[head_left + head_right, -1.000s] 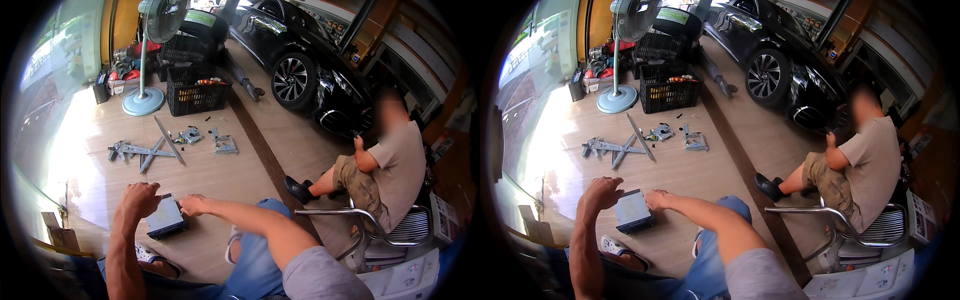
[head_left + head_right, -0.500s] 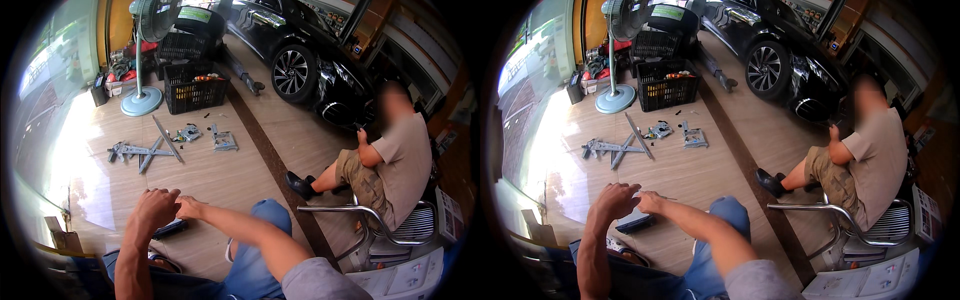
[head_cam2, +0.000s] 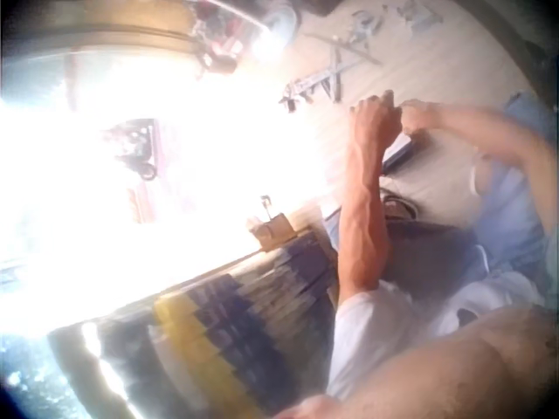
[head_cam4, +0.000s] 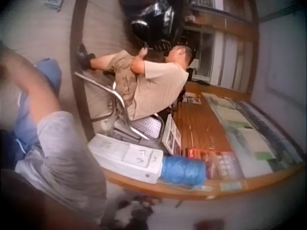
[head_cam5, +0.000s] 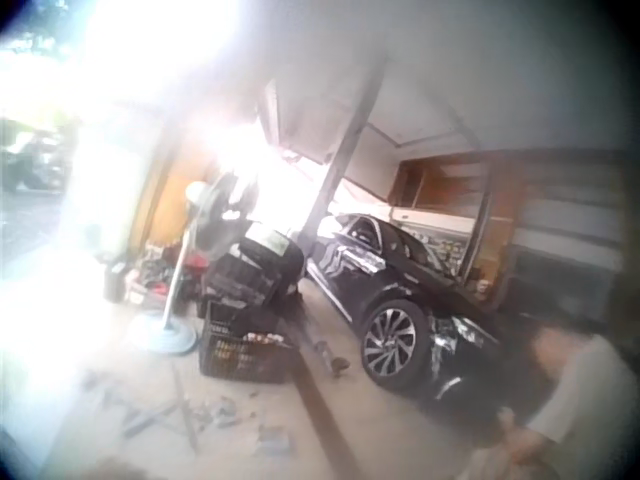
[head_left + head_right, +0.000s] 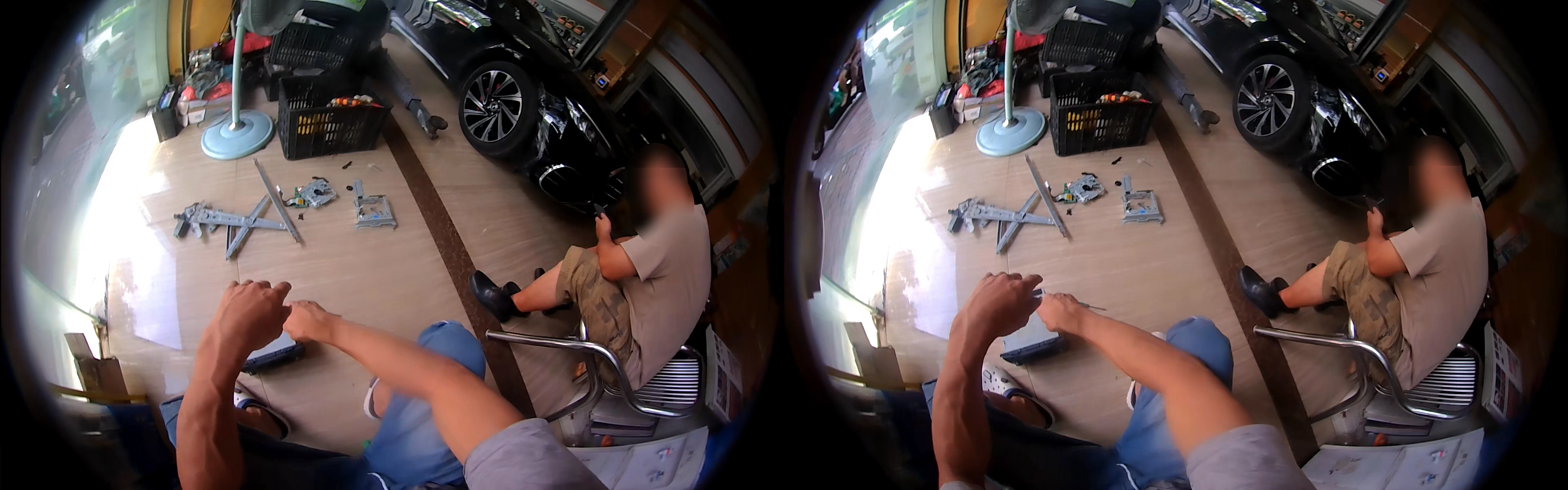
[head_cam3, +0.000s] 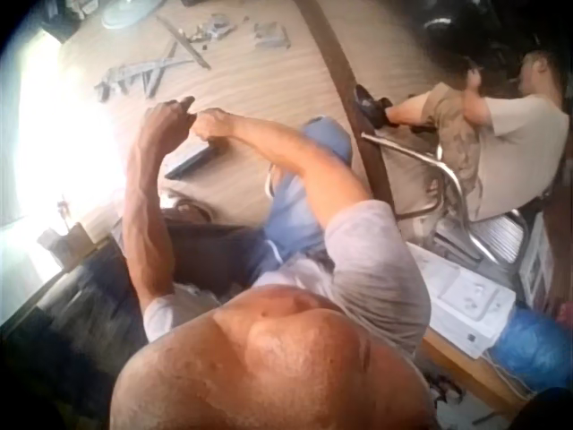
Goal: The person uses a screwdriver to remove screws from a car stereo unit and its metal bracket mounting frame, then detaches individual metal components.
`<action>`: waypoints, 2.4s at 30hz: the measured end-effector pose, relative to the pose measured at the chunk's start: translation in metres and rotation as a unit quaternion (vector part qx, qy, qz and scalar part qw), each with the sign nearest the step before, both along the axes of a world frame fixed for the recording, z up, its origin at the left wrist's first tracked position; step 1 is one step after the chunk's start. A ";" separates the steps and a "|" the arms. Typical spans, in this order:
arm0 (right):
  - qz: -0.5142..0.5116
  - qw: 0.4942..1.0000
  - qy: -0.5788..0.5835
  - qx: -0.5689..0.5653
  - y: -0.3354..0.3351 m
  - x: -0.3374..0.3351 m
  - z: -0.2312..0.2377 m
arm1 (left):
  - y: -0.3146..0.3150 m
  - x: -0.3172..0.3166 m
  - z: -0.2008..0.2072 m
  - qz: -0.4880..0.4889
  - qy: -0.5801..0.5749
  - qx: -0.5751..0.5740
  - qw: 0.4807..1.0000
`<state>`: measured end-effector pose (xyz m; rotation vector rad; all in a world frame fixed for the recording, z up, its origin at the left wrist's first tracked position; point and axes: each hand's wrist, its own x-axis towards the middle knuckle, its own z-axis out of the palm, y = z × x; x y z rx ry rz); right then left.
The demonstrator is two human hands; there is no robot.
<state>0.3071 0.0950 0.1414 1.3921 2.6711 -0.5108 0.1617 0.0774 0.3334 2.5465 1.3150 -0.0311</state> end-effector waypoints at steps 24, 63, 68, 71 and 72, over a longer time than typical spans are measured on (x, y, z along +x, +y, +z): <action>0.122 0.991 0.048 0.023 0.010 0.009 0.014 | 0.009 -0.026 0.002 0.090 -0.032 -0.123 0.988; 0.113 0.984 0.134 0.013 0.011 0.003 0.006 | -0.112 -0.075 0.000 0.122 -0.069 -0.191 0.972; 0.045 0.995 0.047 0.079 0.000 -0.004 0.012 | -0.127 -0.082 0.004 0.126 -0.064 -0.195 0.971; 0.072 0.991 0.071 0.091 0.007 0.005 0.004 | -0.134 -0.085 0.006 0.126 -0.065 -0.194 0.971; 0.072 0.991 0.071 0.091 0.007 0.007 0.002 | -0.136 -0.085 0.007 0.125 -0.066 -0.194 0.971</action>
